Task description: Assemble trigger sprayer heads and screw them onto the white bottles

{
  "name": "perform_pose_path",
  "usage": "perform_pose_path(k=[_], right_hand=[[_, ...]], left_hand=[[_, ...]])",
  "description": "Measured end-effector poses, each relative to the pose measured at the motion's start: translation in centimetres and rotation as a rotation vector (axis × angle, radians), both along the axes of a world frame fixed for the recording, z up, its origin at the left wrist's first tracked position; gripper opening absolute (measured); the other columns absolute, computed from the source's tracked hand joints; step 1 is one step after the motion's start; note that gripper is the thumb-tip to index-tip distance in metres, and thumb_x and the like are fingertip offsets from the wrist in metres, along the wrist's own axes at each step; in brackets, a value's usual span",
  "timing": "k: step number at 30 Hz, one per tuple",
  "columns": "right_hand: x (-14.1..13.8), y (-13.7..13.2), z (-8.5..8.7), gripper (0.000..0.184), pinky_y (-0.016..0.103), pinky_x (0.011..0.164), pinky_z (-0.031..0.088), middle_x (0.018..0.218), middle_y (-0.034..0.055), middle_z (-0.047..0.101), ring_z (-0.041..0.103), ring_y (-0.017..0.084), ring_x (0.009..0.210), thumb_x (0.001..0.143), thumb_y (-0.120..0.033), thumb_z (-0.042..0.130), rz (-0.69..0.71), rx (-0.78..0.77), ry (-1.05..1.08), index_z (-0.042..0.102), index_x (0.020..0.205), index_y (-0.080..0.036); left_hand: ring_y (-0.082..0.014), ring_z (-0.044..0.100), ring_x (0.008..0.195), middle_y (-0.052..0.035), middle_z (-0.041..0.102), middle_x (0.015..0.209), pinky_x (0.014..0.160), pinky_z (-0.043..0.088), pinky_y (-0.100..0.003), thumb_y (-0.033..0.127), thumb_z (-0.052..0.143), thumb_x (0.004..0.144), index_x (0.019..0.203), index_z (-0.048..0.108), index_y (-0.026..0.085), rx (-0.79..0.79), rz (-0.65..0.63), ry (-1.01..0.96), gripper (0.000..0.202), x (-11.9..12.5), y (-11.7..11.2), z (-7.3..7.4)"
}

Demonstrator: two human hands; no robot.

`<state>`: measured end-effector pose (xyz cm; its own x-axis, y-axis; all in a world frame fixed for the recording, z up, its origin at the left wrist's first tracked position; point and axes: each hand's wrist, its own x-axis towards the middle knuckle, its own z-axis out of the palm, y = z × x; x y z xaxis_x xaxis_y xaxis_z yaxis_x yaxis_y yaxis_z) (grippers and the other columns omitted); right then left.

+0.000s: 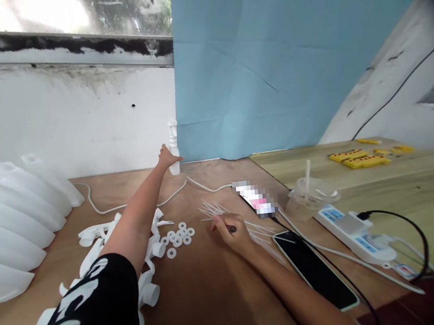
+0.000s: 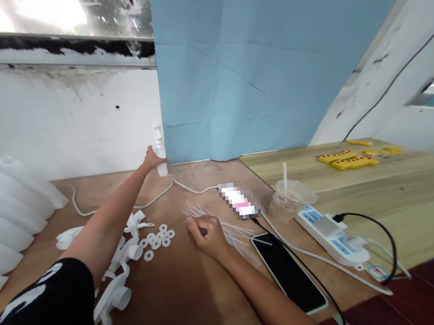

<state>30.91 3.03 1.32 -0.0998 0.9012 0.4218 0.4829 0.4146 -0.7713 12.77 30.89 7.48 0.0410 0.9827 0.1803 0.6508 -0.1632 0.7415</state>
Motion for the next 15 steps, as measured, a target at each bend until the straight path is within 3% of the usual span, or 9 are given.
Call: perform_pose_path(k=[3,5,9,12,15], right_hand=[[-0.1,-0.1,0.3,0.048,0.032,0.066,0.045,0.057,0.0052,0.064,0.059,0.018,0.057,0.094,-0.045,0.045,-0.04,0.105,-0.074,0.065,0.057,-0.02],[-0.2,-0.1,0.6,0.042,0.031,0.062,0.046,0.067,0.005,0.069,0.057,0.015,0.053,0.093,-0.045,0.046,-0.051,0.078,-0.019,0.07,0.069,-0.02],[-0.2,0.0,1.0,0.037,0.027,0.048,0.041,0.085,0.0043,0.071,0.048,0.009,0.043,0.092,-0.05,0.048,-0.1,-0.084,0.23,0.069,0.101,-0.02],[0.0,0.3,1.7,0.038,0.025,0.048,0.038,0.071,0.0017,0.062,0.048,0.01,0.049,0.09,-0.051,0.051,-0.188,-0.102,0.315,0.069,0.093,-0.018],[0.2,0.3,3.1,0.035,0.024,0.05,0.038,0.069,-0.0002,0.056,0.046,0.011,0.053,0.086,-0.051,0.058,-0.227,-0.043,0.371,0.066,0.098,-0.02]], left_hand=[[-0.032,0.053,0.118,-0.0287,0.052,0.129,0.094,0.043,-0.036,0.024,0.081,0.064,0.133,0.034,-0.001,-0.017,-0.041,-0.017,0.087,0.0,0.1,-0.9],[-0.0297,0.057,0.11,-0.0233,0.059,0.122,0.09,0.045,-0.036,0.024,0.078,0.066,0.123,0.046,0.003,-0.007,-0.066,-0.015,0.069,-0.3,-0.3,-0.8],[-0.0241,0.059,0.101,-0.0122,0.065,0.112,0.087,0.044,-0.031,0.025,0.072,0.068,0.111,0.057,0.009,0.069,-0.146,0.004,0.048,-1.0,-2.8,1.6],[-0.0222,0.06,0.095,-0.0076,0.065,0.111,0.084,0.045,-0.03,0.027,0.069,0.068,0.121,0.056,0.012,0.207,-0.308,0.021,0.057,-1.6,-7.8,4.5],[-0.0232,0.061,0.092,-0.0056,0.065,0.108,0.082,0.047,-0.032,0.029,0.067,0.067,0.137,0.042,0.015,0.19,-0.448,0.031,0.076,-3.1,-15.7,7.1]])
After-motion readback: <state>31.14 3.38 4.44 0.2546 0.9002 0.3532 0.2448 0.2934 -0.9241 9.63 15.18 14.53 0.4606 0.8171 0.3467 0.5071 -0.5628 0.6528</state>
